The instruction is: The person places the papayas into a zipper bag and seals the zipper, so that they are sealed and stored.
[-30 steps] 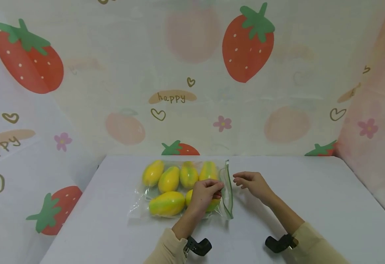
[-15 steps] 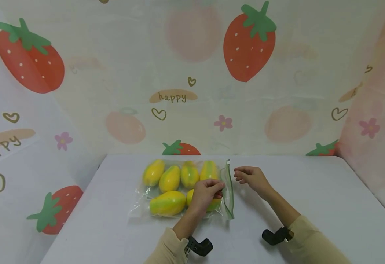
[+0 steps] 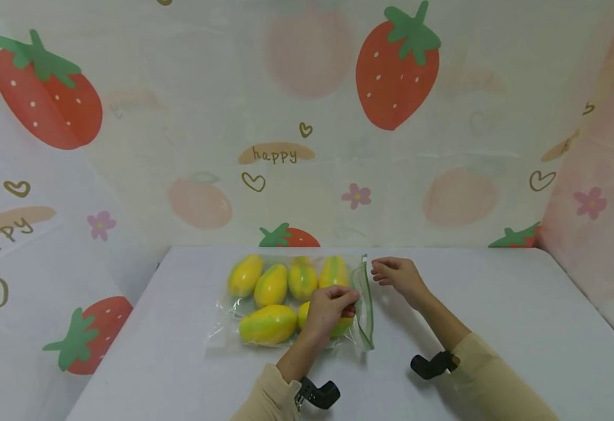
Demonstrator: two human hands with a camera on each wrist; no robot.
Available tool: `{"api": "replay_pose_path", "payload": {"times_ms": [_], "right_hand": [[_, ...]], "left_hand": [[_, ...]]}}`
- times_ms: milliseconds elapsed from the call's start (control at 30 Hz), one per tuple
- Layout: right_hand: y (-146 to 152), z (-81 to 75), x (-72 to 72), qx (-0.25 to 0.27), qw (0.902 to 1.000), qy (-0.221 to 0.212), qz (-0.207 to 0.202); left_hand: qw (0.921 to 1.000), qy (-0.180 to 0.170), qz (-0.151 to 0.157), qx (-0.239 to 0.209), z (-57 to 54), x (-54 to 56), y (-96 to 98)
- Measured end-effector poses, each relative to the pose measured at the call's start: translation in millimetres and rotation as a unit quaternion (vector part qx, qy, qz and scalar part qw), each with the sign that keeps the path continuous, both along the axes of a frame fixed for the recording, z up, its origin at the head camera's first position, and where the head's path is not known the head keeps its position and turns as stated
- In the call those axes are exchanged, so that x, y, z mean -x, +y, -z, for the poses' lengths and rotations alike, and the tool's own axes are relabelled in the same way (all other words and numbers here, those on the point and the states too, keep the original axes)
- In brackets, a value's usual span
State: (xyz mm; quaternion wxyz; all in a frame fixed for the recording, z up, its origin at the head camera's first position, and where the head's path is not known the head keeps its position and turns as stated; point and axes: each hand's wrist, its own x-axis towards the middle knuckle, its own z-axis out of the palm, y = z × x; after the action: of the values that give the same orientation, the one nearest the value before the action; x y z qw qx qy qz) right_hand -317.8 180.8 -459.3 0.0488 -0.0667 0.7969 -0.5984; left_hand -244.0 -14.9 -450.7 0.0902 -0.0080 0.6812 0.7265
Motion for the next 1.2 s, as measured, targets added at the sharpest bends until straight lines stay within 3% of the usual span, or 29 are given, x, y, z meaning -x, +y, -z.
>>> {"api": "replay_pose_path", "payload": {"times_ms": [300, 767, 1067, 1200], "right_hand": [[-4.9, 4.0, 11.5, 0.018, 0.9995, -0.014, 0.020], [-20.9, 10.1, 27.3, 0.005, 0.9943, -0.090, 0.057], [-28.1, 10.3, 34.9, -0.018, 0.9931, -0.087, 0.077], [-30.3, 8.4, 37.4, -0.016, 0.9929, -0.085, 0.081]], "left_hand": [[1.0000, -0.003, 0.003, 0.003, -1.1, -1.6, -0.8], [1.0000, -0.002, -0.001, -0.002, -1.0, -2.7, 1.5], [1.0000, 0.005, 0.003, -0.002, 2.3, -2.5, 2.3], [0.9995, 0.027, 0.001, 0.019, 5.8, -3.3, 3.5]]}}
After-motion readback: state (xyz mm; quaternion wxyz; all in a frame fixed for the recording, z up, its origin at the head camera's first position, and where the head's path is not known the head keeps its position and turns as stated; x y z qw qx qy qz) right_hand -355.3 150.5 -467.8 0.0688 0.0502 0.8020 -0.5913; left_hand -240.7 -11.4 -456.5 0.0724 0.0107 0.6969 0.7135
